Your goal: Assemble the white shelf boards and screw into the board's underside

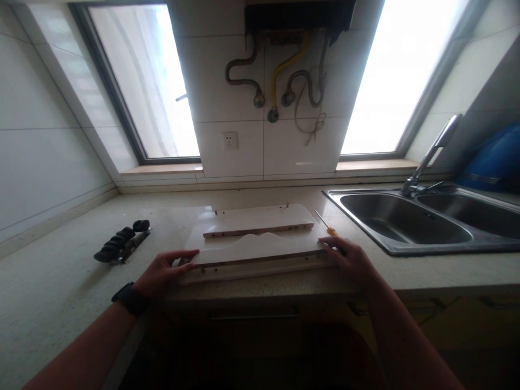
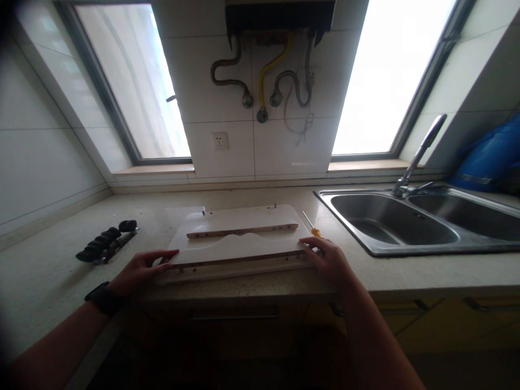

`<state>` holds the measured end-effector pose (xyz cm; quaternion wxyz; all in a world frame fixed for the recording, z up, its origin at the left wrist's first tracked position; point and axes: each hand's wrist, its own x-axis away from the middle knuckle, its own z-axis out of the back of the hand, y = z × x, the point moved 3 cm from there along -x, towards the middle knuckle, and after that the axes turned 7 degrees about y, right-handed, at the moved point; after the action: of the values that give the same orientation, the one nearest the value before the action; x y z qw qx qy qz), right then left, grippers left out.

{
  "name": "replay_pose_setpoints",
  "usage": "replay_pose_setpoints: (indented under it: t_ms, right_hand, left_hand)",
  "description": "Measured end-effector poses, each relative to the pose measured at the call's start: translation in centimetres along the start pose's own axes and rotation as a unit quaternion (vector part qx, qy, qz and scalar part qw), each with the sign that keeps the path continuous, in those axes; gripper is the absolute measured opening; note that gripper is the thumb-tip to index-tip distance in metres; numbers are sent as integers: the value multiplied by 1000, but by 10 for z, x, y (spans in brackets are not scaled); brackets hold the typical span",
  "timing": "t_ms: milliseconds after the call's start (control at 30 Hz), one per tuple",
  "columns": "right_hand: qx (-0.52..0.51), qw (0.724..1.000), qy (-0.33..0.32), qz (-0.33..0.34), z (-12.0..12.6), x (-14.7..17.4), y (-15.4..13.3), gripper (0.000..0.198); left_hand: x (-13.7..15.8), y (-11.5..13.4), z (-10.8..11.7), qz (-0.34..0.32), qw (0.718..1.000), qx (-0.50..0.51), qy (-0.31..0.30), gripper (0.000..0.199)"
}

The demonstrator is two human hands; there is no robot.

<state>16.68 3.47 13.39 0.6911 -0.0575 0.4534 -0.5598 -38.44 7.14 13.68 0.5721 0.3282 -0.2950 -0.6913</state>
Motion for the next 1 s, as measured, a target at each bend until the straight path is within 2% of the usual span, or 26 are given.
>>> replay_pose_setpoints:
  t_ms: [133, 333, 467, 600, 833, 1000]
  right_hand:
    - [-11, 1000, 6, -7, 1, 1, -3, 31]
    - [-39, 999, 10, -23, 0, 1, -7, 35]
    - [-46, 999, 10, -24, 0, 0, -8, 36]
    - [-64, 997, 18, -34, 1, -1, -5, 36]
    - [-45, 997, 10, -59, -2, -1, -2, 40]
    - [-52, 997, 9, -57, -1, 0, -4, 41]
  left_hand:
    - [1, 3, -1, 17, 999, 36, -7, 68]
    - [2, 5, 1, 34, 999, 33, -19, 71]
    - [1, 9, 3, 27, 998, 54, -7, 62]
    - [2, 15, -1, 39, 996, 74, 12, 67]
    - [2, 24, -6, -6, 1000, 25, 3, 60]
    - [4, 24, -6, 12, 998, 57, -10, 62]
